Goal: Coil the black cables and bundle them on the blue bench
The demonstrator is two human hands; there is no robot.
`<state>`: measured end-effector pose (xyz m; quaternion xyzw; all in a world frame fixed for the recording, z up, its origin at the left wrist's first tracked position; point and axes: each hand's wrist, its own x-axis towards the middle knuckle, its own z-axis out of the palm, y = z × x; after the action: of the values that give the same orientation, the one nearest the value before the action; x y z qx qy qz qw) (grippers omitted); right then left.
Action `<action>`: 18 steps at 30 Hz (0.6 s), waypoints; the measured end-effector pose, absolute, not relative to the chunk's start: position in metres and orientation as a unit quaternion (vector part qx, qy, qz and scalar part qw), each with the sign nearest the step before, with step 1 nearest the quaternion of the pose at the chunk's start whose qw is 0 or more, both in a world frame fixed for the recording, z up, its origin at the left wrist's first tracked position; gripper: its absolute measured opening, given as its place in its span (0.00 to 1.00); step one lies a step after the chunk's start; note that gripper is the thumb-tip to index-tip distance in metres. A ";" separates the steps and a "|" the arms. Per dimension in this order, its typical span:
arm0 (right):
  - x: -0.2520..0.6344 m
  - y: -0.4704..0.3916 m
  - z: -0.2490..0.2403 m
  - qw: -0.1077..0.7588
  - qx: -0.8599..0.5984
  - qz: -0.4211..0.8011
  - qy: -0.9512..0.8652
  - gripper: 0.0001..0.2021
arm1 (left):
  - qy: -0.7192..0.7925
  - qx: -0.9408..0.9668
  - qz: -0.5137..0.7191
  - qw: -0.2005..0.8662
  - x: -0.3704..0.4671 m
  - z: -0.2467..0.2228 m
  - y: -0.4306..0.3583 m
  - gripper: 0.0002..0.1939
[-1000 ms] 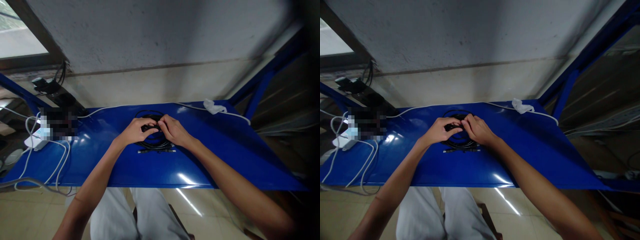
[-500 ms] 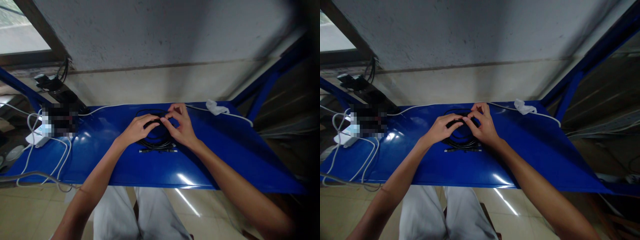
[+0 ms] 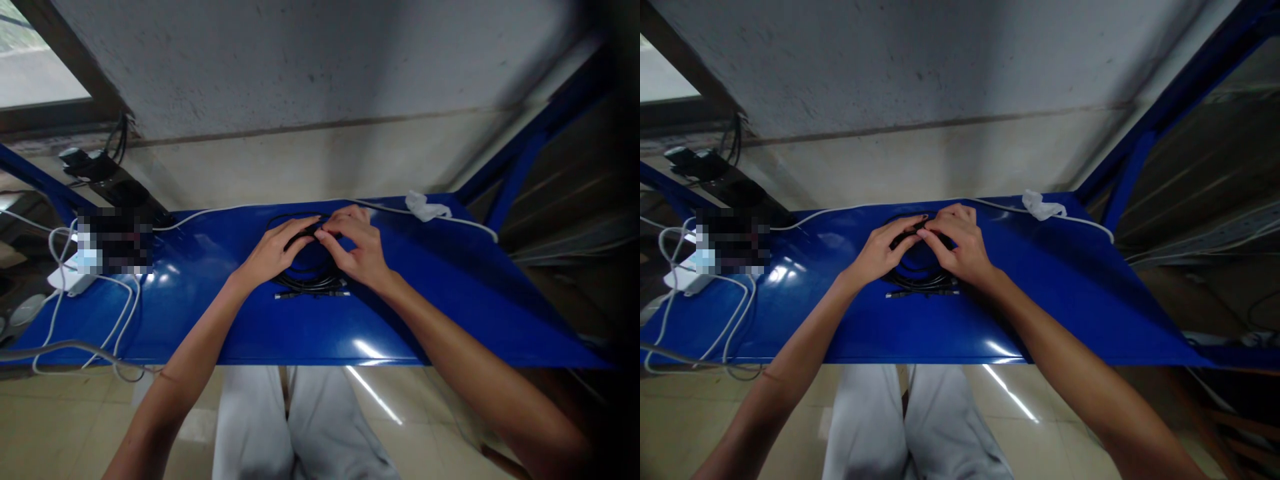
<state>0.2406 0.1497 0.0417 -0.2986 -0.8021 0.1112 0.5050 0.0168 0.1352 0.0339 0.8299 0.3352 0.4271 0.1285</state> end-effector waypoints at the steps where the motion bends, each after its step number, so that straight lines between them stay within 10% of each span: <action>1: 0.241 0.149 0.042 0.500 -0.295 0.107 -0.807 0.11 | 0.330 0.831 0.428 0.129 0.017 0.035 0.135 0.21; 18: 0.231 0.150 0.019 0.480 -0.281 0.077 -0.828 0.12 | 0.347 0.812 0.450 0.135 0.016 0.033 0.135 0.17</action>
<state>0.2314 0.1496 0.0188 -0.2806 -0.8276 0.0772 0.4799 0.0160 0.1354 0.0333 0.8120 0.3471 0.4495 0.1345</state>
